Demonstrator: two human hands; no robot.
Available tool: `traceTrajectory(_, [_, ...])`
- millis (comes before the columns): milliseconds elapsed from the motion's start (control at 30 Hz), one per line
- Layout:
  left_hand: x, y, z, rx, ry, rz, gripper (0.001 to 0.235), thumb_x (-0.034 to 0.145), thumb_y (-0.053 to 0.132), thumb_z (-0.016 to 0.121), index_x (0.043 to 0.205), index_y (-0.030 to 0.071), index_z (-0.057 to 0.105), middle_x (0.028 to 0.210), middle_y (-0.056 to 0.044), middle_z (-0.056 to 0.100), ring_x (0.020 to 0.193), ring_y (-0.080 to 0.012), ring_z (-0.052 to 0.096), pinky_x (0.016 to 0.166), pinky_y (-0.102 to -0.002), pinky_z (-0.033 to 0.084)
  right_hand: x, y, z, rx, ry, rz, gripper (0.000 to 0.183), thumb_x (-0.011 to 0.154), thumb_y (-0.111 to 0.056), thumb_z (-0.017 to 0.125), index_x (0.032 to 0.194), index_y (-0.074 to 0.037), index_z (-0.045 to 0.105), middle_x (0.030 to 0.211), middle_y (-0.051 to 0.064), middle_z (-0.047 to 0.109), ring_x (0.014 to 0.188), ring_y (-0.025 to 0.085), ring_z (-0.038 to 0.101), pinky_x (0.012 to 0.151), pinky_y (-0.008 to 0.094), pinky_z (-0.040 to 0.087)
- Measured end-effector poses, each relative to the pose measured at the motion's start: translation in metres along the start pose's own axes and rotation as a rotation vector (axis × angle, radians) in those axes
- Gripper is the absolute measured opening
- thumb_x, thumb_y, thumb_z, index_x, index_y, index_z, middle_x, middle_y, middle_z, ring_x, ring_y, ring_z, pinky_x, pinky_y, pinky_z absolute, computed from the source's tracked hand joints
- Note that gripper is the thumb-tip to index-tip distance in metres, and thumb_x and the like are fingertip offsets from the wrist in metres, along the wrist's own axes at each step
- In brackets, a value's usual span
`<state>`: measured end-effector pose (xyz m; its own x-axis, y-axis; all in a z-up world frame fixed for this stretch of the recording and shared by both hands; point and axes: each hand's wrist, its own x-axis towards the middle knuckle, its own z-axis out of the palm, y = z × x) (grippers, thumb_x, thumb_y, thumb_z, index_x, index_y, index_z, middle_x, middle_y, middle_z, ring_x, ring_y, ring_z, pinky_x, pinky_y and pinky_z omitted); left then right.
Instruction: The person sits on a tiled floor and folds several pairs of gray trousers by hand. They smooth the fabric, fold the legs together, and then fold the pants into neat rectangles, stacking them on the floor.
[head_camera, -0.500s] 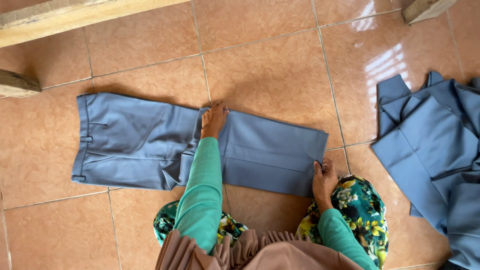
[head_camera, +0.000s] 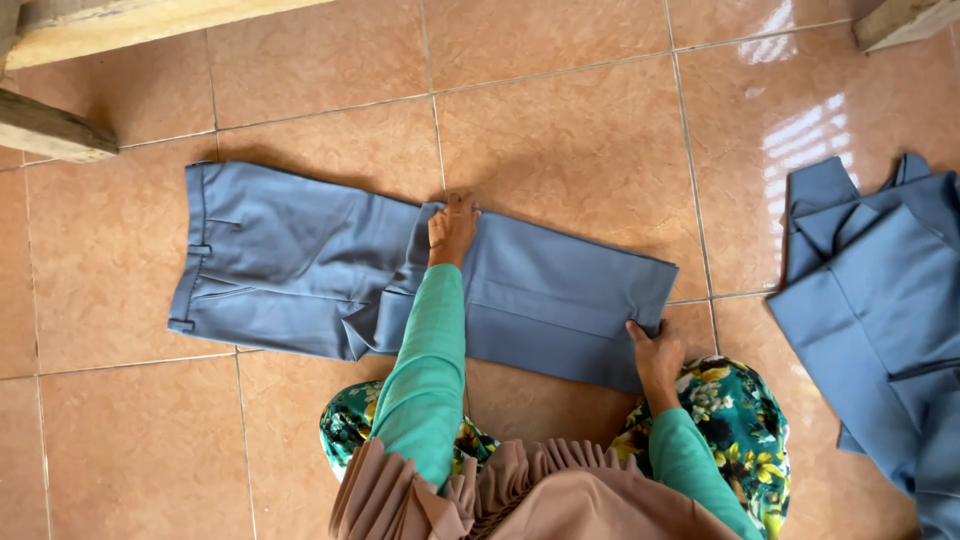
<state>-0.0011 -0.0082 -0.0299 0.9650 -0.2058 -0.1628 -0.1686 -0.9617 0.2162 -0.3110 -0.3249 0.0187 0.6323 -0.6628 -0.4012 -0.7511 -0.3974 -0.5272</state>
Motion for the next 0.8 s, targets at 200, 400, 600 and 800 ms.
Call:
traceTrajectory(200, [-0.005, 0.026, 0.034, 0.011, 0.042, 0.018, 0.021, 0.093, 0.047, 0.066, 0.112, 0.037, 0.061, 0.11, 0.001, 0.061, 0.083, -0.0345, 0.076, 0.071, -0.048, 0.064, -0.009, -0.035, -0.104, 0.858, -0.093, 0.138, 0.057, 0.081, -0.015, 0.088, 0.13, -0.014, 0.061, 0.106, 0.011, 0.065, 0.091, 0.03, 0.066, 0.076, 0.047, 0.055])
traceTrajectory(400, [-0.054, 0.156, 0.035, -0.202, 0.12, 0.235, 0.025, 0.094, 0.039, 0.065, 0.113, 0.024, 0.059, 0.122, -0.007, 0.061, 0.076, -0.0357, 0.073, 0.061, -0.05, 0.058, -0.075, -0.088, -0.253, 0.917, -0.178, 0.057, 0.054, 0.088, -0.013, 0.068, 0.14, -0.018, 0.057, 0.114, -0.001, 0.068, 0.092, 0.011, 0.065, 0.078, 0.026, 0.057])
traceTrajectory(600, [-0.111, 0.219, 0.024, -0.456, 0.087, 0.306, 0.04, 0.092, 0.019, 0.071, 0.128, 0.018, 0.054, 0.144, -0.012, 0.039, 0.099, -0.0353, 0.069, 0.076, -0.049, 0.062, -0.09, -0.084, -0.274, 0.979, -0.111, 0.122, 0.054, 0.086, -0.016, 0.066, 0.14, -0.018, 0.059, 0.12, 0.001, 0.067, 0.1, 0.016, 0.066, 0.085, 0.029, 0.058])
traceTrajectory(800, [-0.228, 0.209, -0.005, -0.722, 0.089, 0.125, 0.021, 0.102, 0.024, 0.053, 0.121, 0.021, 0.06, 0.116, -0.008, 0.055, 0.089, -0.0358, 0.066, 0.066, -0.053, 0.056, -0.085, -0.083, -0.269, 1.078, -0.099, 0.071, 0.049, 0.088, -0.02, 0.067, 0.137, -0.018, 0.06, 0.12, -0.001, 0.07, 0.103, 0.014, 0.069, 0.093, 0.026, 0.059])
